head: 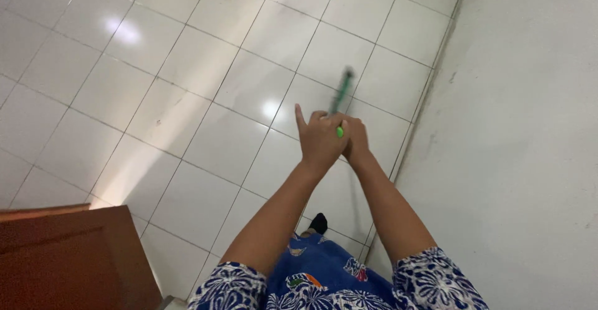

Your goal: The recorder is sweeping a tiled floor using a handheld broom, focusing on the edges and corners near walls and doors.

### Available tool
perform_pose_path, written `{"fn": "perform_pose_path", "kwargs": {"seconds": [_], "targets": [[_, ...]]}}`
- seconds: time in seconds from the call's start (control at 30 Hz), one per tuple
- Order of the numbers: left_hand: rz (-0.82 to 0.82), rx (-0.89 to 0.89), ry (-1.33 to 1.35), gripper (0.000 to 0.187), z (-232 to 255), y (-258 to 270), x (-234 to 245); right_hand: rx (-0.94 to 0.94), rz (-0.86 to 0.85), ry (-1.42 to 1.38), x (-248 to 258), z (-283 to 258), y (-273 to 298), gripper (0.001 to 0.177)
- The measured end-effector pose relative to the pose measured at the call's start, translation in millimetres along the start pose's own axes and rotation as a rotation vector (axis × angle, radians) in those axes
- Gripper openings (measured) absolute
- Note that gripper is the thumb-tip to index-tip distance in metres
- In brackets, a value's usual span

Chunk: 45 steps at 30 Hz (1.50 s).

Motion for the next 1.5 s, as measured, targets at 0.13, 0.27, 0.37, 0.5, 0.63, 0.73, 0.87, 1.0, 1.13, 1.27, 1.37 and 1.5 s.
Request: {"fn": "perform_pose_path", "kwargs": {"seconds": [0.13,0.27,0.37,0.5,0.63,0.73,0.87,1.0,1.13,1.27,1.37,1.5], "targets": [[-0.100,0.122,0.140,0.036,-9,-1,-78,0.174,0.135,0.126,0,75,6,0.022],[-0.233,0.220,0.228,0.037,-20,8,-135,0.005,0.010,0.190,-43,156,15,0.020],[-0.246,0.166,0.081,0.034,-24,3,-152,0.022,-0.117,0.251,-79,170,-1,0.026],[-0.180,0.103,-0.038,0.028,-37,-10,-125,0.133,-0.135,0.112,-115,146,-29,0.024],[-0.073,-0.033,-0.160,0.026,-43,-41,-104,-0.059,-0.194,-0.520,-87,91,-60,0.012],[0.058,-0.126,-0.216,0.022,-29,-77,-79,-0.135,-0.145,-0.681,-71,91,-93,0.018],[0.097,-0.184,-0.040,0.024,-5,-113,-50,-0.116,-0.024,-0.639,-21,97,-110,0.015],[-0.028,-0.054,0.159,0.025,-8,-130,-87,0.101,0.058,0.103,20,104,-122,0.027],[-0.213,0.061,0.234,0.030,-19,-144,-155,-0.124,-0.048,0.272,4,178,-133,0.025],[-0.181,0.057,0.166,0.031,-33,-162,-184,-0.059,-0.057,0.268,-28,223,-153,0.027],[-0.195,0.121,0.035,0.031,-52,-181,-179,0.088,-0.102,0.124,-52,200,-190,0.027],[-0.065,0.096,-0.201,0.033,-73,-220,-160,0.082,-0.280,-0.057,-75,164,-250,0.020]]}}
Point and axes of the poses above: each hand's wrist, its own y-axis away from the middle knuckle, its own x-axis out of the back of the hand, z = x × y, the point moved 10 cm from there along -y, towards the middle knuckle, and after that the axes turned 3 degrees about -z, right-handed, at the moved point
